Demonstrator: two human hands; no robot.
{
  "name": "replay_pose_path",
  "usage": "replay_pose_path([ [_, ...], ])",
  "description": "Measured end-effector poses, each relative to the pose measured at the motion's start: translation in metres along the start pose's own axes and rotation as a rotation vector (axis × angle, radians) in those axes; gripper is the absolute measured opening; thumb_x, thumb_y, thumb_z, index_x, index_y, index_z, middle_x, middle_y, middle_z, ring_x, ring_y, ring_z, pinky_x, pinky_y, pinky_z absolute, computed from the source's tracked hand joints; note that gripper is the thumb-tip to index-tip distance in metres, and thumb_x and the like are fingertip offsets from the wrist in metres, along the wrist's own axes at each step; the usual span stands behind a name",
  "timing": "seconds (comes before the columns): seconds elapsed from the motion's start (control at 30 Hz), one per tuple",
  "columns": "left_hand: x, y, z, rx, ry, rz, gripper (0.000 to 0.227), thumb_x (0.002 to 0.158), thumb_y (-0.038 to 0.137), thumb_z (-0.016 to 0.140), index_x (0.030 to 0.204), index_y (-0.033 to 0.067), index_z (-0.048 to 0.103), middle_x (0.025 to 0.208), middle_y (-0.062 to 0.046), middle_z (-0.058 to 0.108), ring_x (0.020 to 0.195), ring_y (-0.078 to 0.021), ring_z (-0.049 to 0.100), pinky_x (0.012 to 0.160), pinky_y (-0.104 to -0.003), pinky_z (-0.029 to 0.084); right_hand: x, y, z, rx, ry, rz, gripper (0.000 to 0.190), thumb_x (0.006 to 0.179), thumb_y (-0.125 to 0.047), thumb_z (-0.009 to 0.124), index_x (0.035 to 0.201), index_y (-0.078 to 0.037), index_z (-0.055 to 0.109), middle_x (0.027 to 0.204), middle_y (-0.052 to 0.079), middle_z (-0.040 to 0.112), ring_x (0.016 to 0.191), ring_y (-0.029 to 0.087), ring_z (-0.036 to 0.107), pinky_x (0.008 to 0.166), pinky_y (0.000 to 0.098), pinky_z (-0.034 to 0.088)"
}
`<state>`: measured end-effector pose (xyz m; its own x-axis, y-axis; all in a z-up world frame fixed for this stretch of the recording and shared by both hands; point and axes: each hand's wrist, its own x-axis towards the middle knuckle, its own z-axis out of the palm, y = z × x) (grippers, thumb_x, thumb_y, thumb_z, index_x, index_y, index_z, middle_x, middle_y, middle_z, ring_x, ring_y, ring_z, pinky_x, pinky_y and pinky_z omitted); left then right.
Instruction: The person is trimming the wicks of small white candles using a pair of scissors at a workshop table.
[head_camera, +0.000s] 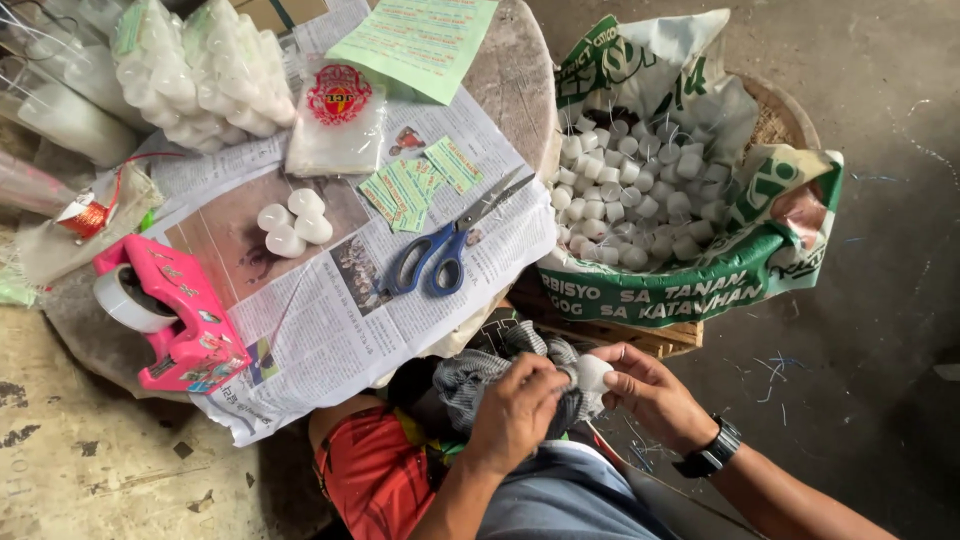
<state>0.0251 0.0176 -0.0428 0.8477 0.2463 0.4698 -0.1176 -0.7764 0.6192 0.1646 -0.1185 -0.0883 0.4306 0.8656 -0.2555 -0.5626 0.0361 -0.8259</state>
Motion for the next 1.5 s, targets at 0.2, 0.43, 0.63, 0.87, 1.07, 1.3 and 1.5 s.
replay_pose_path([
  [0.2, 0.007, 0.008, 0.001, -0.092, 0.059, -0.031, 0.014, 0.078, 0.003, 0.054, 0.092, 0.0056, 0.053, 0.088, -0.007, 0.049, 0.060, -0.0152, 0.054, 0.045, -0.021, 0.050, 0.001, -0.002, 0.010, -0.219, -0.015, -0.089, 0.030, 0.073, -0.011, 0.063, 0.099, -0.003, 0.051, 0.090, 0.008, 0.055, 0.076, 0.015, 0.052, 0.063, 0.0265, 0.045],
  [0.43, -0.012, -0.007, 0.014, -0.001, 0.026, 0.032, 0.018, 0.074, -0.002, 0.060, 0.087, 0.0078, 0.054, 0.084, -0.006, 0.047, 0.056, -0.0132, 0.048, 0.039, -0.018, 0.045, 0.002, -0.009, -0.003, -0.118, 0.012, 0.007, 0.029, 0.073, -0.010, 0.062, 0.100, -0.001, 0.055, 0.088, 0.011, 0.058, 0.068, 0.017, 0.052, 0.059, 0.0284, 0.044],
  [0.63, 0.004, 0.002, -0.006, -0.099, 0.139, -0.094, 0.014, 0.077, 0.003, 0.055, 0.092, 0.0041, 0.053, 0.088, -0.008, 0.048, 0.076, -0.0214, 0.055, 0.063, -0.030, 0.049, -0.001, -0.014, 0.010, -0.153, -0.108, -0.038, 0.030, 0.078, -0.014, 0.057, 0.104, 0.000, 0.055, 0.091, 0.010, 0.056, 0.071, 0.016, 0.051, 0.058, 0.0273, 0.044],
  [0.87, -0.003, 0.009, 0.006, -0.043, 0.075, -0.164, 0.015, 0.074, 0.002, 0.058, 0.089, 0.0025, 0.056, 0.085, -0.007, 0.050, 0.065, -0.0179, 0.058, 0.052, -0.026, 0.051, -0.005, -0.018, 0.017, -0.281, -0.046, -0.206, 0.026, 0.074, -0.012, 0.062, 0.097, -0.001, 0.057, 0.097, 0.012, 0.058, 0.071, 0.018, 0.056, 0.057, 0.0274, 0.050],
  [1.07, 0.000, 0.027, -0.003, -0.218, -0.049, -0.088, 0.015, 0.074, 0.001, 0.058, 0.089, 0.0029, 0.056, 0.087, -0.007, 0.049, 0.070, -0.0189, 0.055, 0.057, -0.028, 0.050, -0.002, -0.017, 0.011, -0.501, -0.040, -0.323, 0.029, 0.077, -0.017, 0.059, 0.102, -0.006, 0.051, 0.105, 0.009, 0.052, 0.088, 0.017, 0.056, 0.071, 0.0257, 0.049],
  [1.3, 0.000, 0.018, -0.002, -0.124, 0.086, -0.123, 0.014, 0.077, 0.009, 0.054, 0.091, 0.0051, 0.053, 0.091, -0.008, 0.048, 0.076, -0.0201, 0.056, 0.056, -0.028, 0.054, -0.006, -0.024, 0.021, -0.569, -0.164, -0.259, 0.043, 0.078, -0.034, 0.053, 0.112, -0.007, 0.051, 0.103, 0.005, 0.050, 0.065, 0.010, 0.047, 0.054, 0.0223, 0.041],
  [1.5, -0.009, 0.007, -0.004, -0.120, 0.014, -0.110, 0.012, 0.078, 0.010, 0.056, 0.088, 0.0062, 0.052, 0.088, -0.008, 0.049, 0.057, -0.0136, 0.054, 0.041, -0.019, 0.050, 0.000, -0.019, 0.012, 0.162, -0.040, -0.066, 0.013, 0.085, -0.017, 0.047, 0.090, -0.005, 0.046, 0.095, 0.015, 0.055, 0.080, 0.027, 0.058, 0.054, 0.0270, 0.040],
])
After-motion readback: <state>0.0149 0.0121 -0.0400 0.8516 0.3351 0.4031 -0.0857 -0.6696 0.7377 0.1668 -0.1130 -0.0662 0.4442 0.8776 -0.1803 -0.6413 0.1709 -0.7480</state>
